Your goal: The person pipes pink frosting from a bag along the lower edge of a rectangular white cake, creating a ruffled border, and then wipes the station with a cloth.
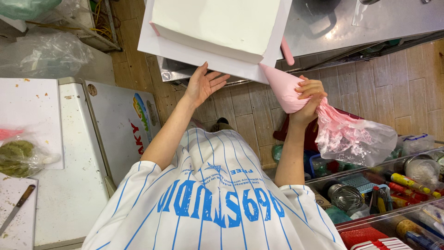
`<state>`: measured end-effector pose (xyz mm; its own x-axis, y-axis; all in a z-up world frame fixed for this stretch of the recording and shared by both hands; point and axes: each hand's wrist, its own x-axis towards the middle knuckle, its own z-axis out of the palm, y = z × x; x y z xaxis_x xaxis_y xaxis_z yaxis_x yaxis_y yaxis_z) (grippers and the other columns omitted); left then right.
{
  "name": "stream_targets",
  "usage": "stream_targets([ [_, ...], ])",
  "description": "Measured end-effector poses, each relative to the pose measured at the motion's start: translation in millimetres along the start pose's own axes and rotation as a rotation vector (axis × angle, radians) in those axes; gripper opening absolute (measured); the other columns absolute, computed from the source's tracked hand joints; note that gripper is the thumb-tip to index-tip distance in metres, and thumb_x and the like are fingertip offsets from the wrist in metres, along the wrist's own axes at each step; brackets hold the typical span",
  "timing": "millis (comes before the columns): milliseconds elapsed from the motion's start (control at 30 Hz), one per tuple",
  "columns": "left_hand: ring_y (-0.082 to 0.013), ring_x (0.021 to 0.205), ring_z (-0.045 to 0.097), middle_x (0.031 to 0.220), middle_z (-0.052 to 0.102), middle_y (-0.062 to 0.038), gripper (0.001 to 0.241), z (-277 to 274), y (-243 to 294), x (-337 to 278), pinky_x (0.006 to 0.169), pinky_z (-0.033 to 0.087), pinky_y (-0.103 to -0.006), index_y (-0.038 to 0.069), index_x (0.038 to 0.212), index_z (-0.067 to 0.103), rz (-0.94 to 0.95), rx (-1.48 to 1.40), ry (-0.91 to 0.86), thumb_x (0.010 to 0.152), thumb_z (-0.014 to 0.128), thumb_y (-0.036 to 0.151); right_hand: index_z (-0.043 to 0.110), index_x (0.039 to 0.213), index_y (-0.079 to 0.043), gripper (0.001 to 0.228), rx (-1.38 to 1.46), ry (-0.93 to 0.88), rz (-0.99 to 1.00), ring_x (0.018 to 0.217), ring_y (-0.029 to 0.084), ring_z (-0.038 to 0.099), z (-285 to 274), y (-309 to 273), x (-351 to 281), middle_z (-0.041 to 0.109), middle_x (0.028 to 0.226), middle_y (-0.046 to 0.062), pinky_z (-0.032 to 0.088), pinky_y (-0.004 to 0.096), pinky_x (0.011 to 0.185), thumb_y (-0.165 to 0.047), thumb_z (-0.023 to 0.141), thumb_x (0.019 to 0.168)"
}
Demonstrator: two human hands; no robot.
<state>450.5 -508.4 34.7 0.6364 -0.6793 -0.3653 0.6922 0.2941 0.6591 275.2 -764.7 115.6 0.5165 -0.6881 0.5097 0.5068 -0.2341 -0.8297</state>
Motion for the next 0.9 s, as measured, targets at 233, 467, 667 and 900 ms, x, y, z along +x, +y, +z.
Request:
stream_targets([
  [233,-0.0441,0.134,0.057,0.143,0.047,-0.039,0.086,0.4,-0.8,-1.3,0.111,0.054,-0.0469,-0.009,0.153,0.021,0.015,-0.016,-0.018,0.100,0.047,0.052,0.046,0.077,-0.004,0.057,-0.027,0.020,0.005,0.090,0.026,0.058,-0.5,1.0,-0.4,0.054,0.080,0.013,0.053,0.055,0.105,-0.045,0.037,0.115],
  [467,-0.0447,0.135,0.056,0.146,0.043,-0.040,0.086,0.1,-0.5,-1.7,0.111,0.054,-0.0470,-0.007,0.153,0.017,0.004,-0.033,0.006,0.099,0.049,0.052,0.045,0.075,-0.007,0.058,-0.037,0.020,0.004,0.089,0.024,0.055,-5.1,0.6,0.2,0.051,0.076,0.011,0.051,0.054,0.107,-0.048,0.034,0.115],
  [667,-0.0445,0.135,0.056,0.146,0.042,-0.040,0.088,-0.1,-0.8,-2.6,0.111,0.053,-0.0468,-0.007,0.155,0.012,0.003,-0.023,0.012,0.099,0.048,0.052,0.045,0.077,-0.008,0.055,0.005,0.039,0.004,0.088,0.023,0.054,-6.2,-5.4,1.1,0.050,0.074,0.009,0.051,0.054,0.108,-0.047,0.033,0.114],
  [900,-0.0439,0.135,0.056,0.147,0.044,-0.039,0.088,-0.1,-1.8,-2.9,0.111,0.053,-0.0459,-0.005,0.156,0.010,0.005,-0.022,0.018,0.099,0.047,0.051,0.044,0.078,-0.010,0.056,0.034,0.035,0.007,0.089,0.021,0.053,-6.6,-15.0,3.3,0.049,0.073,0.008,0.050,0.052,0.109,-0.050,0.031,0.114],
])
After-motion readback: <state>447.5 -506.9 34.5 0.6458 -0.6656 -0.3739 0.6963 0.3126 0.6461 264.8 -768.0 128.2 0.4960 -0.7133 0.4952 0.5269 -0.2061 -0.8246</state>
